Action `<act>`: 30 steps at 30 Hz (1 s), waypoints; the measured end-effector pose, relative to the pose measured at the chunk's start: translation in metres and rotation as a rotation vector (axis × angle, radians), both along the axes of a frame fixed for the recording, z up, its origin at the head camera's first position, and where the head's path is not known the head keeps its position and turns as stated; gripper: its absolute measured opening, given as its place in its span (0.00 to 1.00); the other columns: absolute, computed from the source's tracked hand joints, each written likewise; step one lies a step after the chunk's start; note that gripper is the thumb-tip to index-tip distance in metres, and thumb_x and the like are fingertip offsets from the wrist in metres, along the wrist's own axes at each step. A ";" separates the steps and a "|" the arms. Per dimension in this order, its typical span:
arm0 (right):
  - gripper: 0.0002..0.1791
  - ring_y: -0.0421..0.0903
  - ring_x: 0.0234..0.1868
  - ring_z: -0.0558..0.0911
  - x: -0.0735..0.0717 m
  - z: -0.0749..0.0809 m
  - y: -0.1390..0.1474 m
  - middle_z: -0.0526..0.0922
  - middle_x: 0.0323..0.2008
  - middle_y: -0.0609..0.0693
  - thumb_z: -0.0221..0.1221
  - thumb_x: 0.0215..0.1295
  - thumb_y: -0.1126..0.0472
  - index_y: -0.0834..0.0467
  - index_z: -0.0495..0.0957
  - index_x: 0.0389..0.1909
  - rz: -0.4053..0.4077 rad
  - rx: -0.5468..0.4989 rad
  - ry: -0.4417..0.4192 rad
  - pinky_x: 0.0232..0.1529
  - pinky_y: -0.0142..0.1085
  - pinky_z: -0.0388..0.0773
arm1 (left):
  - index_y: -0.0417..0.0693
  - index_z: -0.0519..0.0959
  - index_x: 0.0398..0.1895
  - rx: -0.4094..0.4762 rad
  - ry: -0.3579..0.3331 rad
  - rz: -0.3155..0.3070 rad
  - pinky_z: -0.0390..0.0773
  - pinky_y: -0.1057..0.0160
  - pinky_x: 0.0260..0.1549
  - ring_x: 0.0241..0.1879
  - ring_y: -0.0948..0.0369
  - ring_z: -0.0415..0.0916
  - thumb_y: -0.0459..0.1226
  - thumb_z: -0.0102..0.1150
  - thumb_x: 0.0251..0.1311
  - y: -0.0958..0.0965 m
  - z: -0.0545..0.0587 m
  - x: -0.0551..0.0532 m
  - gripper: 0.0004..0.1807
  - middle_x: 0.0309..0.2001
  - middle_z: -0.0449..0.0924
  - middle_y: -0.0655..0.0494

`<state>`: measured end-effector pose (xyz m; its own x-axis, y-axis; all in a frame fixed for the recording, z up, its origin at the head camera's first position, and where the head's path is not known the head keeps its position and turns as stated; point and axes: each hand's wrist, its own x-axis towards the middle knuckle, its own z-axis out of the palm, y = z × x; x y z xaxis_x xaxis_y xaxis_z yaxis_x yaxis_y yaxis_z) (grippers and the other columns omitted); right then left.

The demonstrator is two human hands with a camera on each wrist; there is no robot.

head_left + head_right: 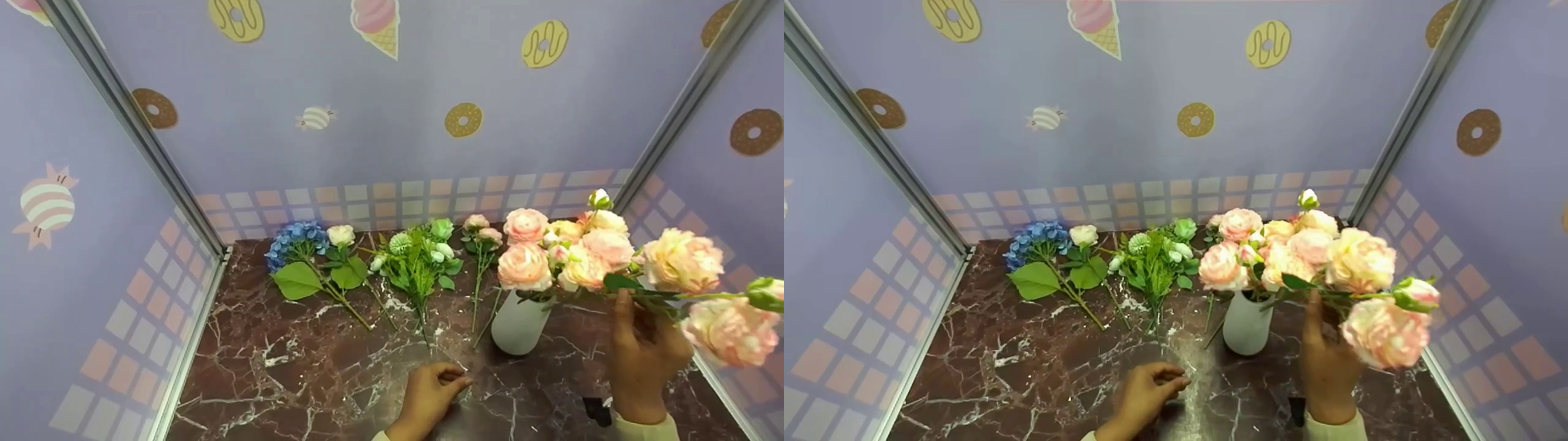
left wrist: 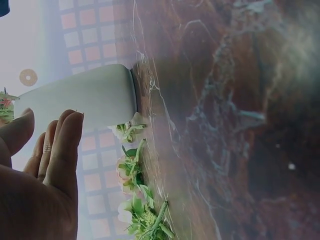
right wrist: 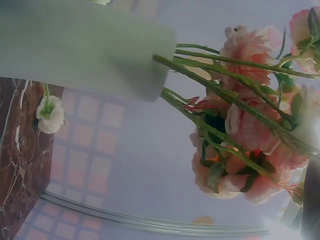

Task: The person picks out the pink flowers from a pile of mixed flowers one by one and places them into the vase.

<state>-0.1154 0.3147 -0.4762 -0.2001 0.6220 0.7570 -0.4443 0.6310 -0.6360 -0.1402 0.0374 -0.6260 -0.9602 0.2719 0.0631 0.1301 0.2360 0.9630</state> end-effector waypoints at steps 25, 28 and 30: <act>0.06 0.21 0.36 0.89 -0.010 -0.019 -0.002 0.91 0.39 0.23 0.71 0.72 0.76 0.76 0.91 0.46 0.083 -0.024 -0.126 0.44 0.16 0.82 | 0.44 0.95 0.41 0.019 -0.023 0.001 0.85 0.75 0.32 0.31 0.72 0.90 0.39 0.81 0.69 -0.002 -0.001 -0.001 0.07 0.35 0.97 0.54; 0.06 0.23 0.37 0.90 -0.012 -0.023 -0.003 0.91 0.39 0.24 0.69 0.72 0.79 0.78 0.90 0.46 0.131 -0.047 -0.125 0.44 0.17 0.84 | 0.44 0.95 0.41 0.027 -0.021 0.005 0.85 0.75 0.31 0.31 0.71 0.90 0.38 0.81 0.69 -0.002 -0.001 -0.001 0.06 0.35 0.97 0.54; 0.07 0.23 0.38 0.90 -0.013 -0.025 -0.003 0.93 0.39 0.27 0.69 0.72 0.79 0.78 0.91 0.46 0.135 -0.066 -0.133 0.45 0.17 0.84 | 0.44 0.95 0.41 0.028 -0.022 0.009 0.85 0.75 0.31 0.30 0.72 0.89 0.38 0.81 0.68 -0.003 -0.001 -0.001 0.06 0.34 0.96 0.54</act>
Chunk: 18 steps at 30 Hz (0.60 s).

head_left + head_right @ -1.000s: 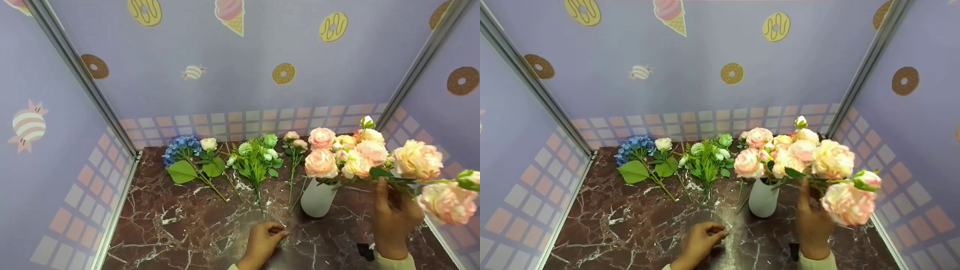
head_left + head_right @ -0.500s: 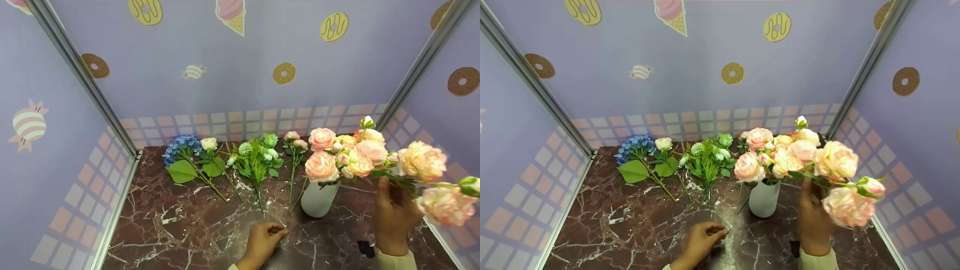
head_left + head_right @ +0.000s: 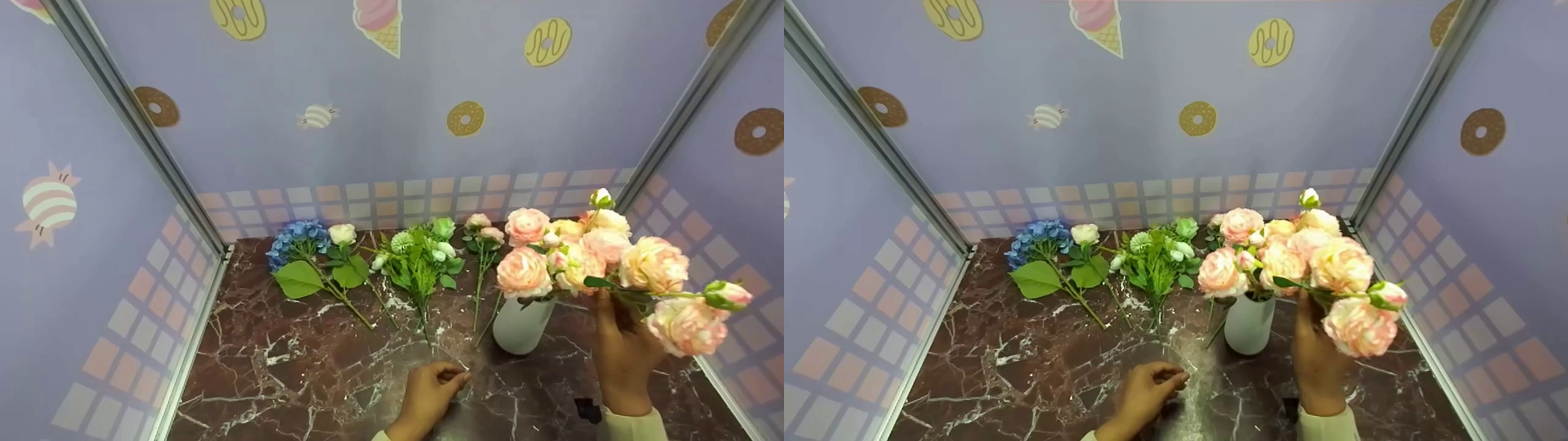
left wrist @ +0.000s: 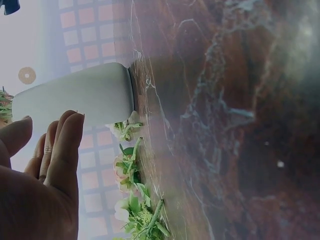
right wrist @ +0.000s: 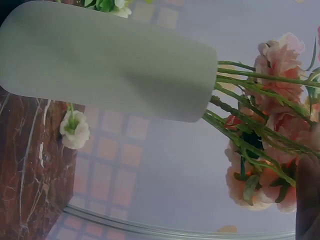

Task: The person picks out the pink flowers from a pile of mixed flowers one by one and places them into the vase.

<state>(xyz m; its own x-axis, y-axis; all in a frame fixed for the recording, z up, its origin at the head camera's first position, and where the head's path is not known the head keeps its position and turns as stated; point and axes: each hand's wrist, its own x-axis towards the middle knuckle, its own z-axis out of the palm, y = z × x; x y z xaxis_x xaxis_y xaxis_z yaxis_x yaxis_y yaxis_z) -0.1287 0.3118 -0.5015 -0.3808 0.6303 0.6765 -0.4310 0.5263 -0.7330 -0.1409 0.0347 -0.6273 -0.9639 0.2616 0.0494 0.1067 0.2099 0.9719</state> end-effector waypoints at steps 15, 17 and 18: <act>0.09 0.09 0.37 0.80 0.003 0.002 -0.001 0.96 0.36 0.56 0.73 0.72 0.72 0.73 0.92 0.48 -0.165 0.142 -0.120 0.44 0.11 0.74 | 0.45 0.95 0.41 -0.019 -0.003 -0.010 0.86 0.73 0.30 0.30 0.62 0.92 0.41 0.79 0.71 -0.002 -0.001 0.000 0.09 0.33 0.96 0.56; 0.10 0.09 0.37 0.80 0.004 -0.001 -0.003 0.96 0.35 0.56 0.73 0.74 0.70 0.73 0.92 0.49 -0.164 0.087 -0.182 0.43 0.11 0.74 | 0.45 0.95 0.41 -0.020 -0.011 -0.011 0.86 0.73 0.30 0.31 0.58 0.93 0.41 0.79 0.71 -0.001 -0.001 -0.001 0.09 0.33 0.96 0.56; 0.11 0.09 0.37 0.80 0.004 -0.003 -0.003 0.96 0.34 0.47 0.72 0.75 0.68 0.73 0.92 0.50 -0.156 0.042 -0.220 0.43 0.11 0.75 | 0.45 0.95 0.41 -0.022 -0.019 -0.010 0.85 0.74 0.30 0.31 0.58 0.94 0.41 0.79 0.71 -0.001 0.000 -0.001 0.08 0.33 0.96 0.57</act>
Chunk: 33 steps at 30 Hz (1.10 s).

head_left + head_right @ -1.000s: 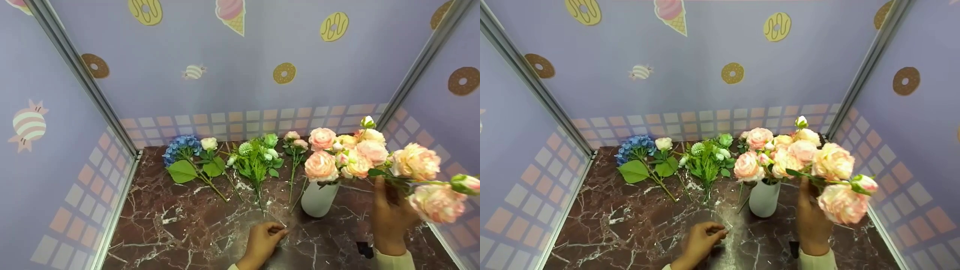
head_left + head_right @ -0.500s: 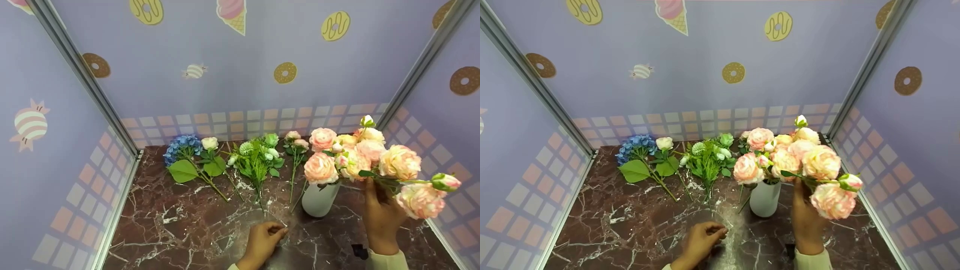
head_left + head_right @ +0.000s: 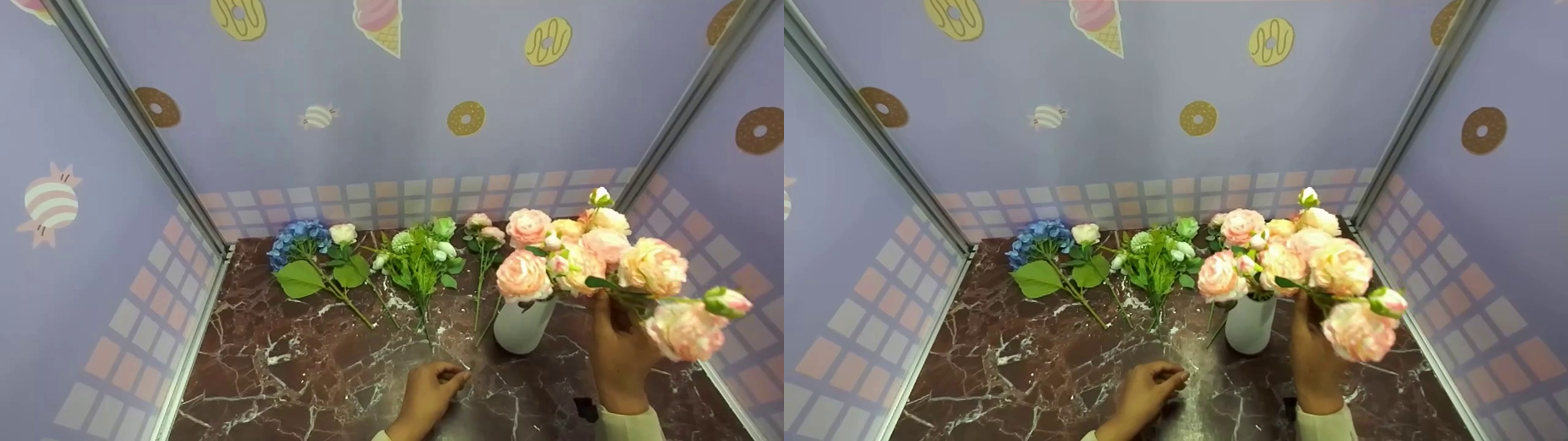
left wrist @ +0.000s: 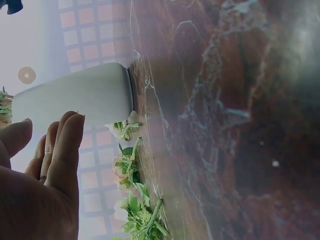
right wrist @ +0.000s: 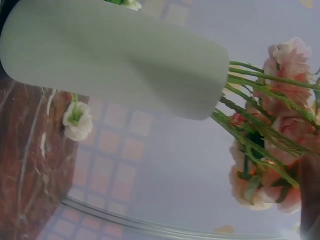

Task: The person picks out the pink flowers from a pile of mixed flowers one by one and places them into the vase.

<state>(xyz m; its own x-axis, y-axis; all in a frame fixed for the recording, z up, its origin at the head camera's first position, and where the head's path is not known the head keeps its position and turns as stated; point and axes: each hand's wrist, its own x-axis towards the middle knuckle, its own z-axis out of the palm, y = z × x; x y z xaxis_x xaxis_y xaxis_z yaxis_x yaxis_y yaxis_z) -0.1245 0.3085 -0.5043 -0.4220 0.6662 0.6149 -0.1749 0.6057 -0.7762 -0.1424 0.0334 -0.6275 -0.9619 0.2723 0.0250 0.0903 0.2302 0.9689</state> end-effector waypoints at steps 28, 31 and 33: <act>0.09 0.09 0.42 0.75 -0.014 -0.011 0.007 0.88 0.35 0.66 0.62 0.80 0.69 0.74 0.86 0.44 -0.002 0.150 0.061 0.48 0.10 0.70 | 0.49 0.95 0.39 -0.043 -0.014 0.027 0.85 0.72 0.30 0.28 0.72 0.86 0.41 0.77 0.73 0.001 0.001 0.001 0.07 0.30 0.95 0.59; 0.10 0.09 0.43 0.73 -0.018 -0.011 0.006 0.86 0.35 0.70 0.60 0.81 0.69 0.75 0.83 0.43 -0.019 0.162 0.068 0.49 0.10 0.69 | 0.49 0.95 0.39 -0.038 -0.017 0.034 0.84 0.72 0.30 0.28 0.66 0.89 0.43 0.77 0.73 0.001 0.001 0.001 0.08 0.31 0.95 0.56; 0.10 0.10 0.41 0.70 -0.020 -0.011 0.005 0.83 0.32 0.72 0.58 0.80 0.70 0.75 0.81 0.41 -0.043 0.177 0.070 0.46 0.13 0.66 | 0.48 0.95 0.39 -0.036 -0.016 0.038 0.84 0.72 0.30 0.29 0.65 0.90 0.43 0.77 0.73 0.000 0.001 0.000 0.08 0.31 0.95 0.55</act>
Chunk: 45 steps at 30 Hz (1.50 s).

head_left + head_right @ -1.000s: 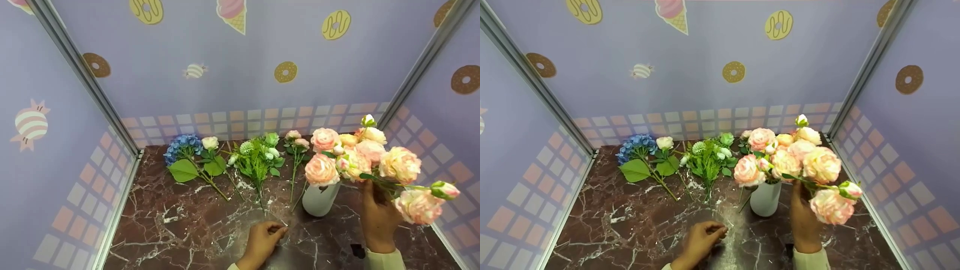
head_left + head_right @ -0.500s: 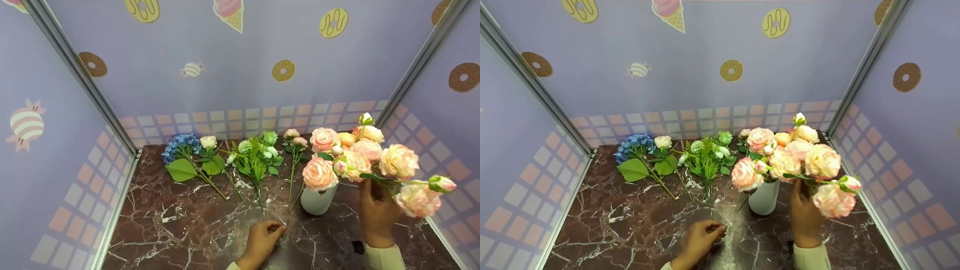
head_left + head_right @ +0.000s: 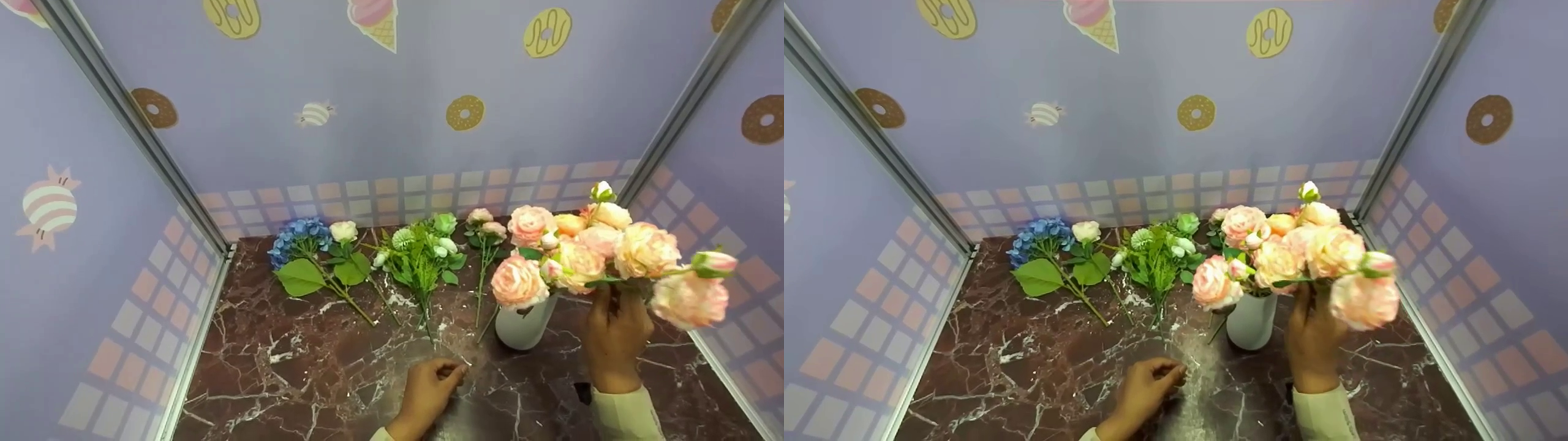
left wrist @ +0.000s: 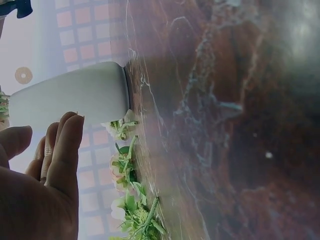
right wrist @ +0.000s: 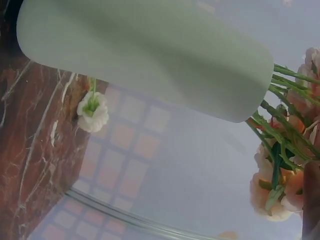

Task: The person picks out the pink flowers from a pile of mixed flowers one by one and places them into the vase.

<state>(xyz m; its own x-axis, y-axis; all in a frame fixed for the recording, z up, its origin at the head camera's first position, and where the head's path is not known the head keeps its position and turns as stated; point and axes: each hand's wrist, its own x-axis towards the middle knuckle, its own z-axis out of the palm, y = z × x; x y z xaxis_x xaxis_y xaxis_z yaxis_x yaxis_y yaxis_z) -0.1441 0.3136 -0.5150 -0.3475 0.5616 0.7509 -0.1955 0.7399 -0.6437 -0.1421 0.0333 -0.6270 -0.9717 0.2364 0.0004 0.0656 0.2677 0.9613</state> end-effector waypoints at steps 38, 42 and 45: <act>0.08 0.13 0.37 0.70 -0.012 -0.034 0.004 0.89 0.34 0.66 0.62 0.76 0.77 0.70 0.85 0.34 0.058 -0.022 -0.137 0.39 0.11 0.67 | 0.45 0.94 0.39 0.019 -0.020 0.014 0.84 0.73 0.27 0.26 0.63 0.89 0.39 0.77 0.73 0.001 -0.007 0.000 0.07 0.29 0.94 0.57; 0.07 0.15 0.39 0.72 -0.013 -0.036 0.004 0.89 0.35 0.66 0.64 0.76 0.75 0.71 0.84 0.35 0.084 -0.045 -0.169 0.43 0.12 0.69 | 0.44 0.94 0.39 0.028 -0.023 0.006 0.84 0.72 0.26 0.27 0.59 0.90 0.38 0.76 0.74 0.001 -0.008 -0.002 0.07 0.29 0.94 0.57; 0.05 0.16 0.39 0.73 -0.014 -0.038 0.005 0.90 0.38 0.67 0.65 0.78 0.72 0.70 0.85 0.39 0.122 -0.093 -0.209 0.42 0.13 0.70 | 0.40 0.94 0.41 0.043 -0.032 -0.001 0.84 0.72 0.25 0.27 0.50 0.92 0.37 0.75 0.75 0.002 -0.009 -0.006 0.08 0.30 0.94 0.54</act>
<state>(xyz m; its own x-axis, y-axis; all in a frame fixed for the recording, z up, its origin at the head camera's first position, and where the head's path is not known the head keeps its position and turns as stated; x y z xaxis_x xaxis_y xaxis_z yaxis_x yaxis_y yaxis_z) -0.1580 0.3185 -0.5526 -0.5592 0.5694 0.6025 -0.1354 0.6543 -0.7440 -0.1482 0.0351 -0.6361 -0.9711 0.2379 -0.0200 0.0353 0.2260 0.9735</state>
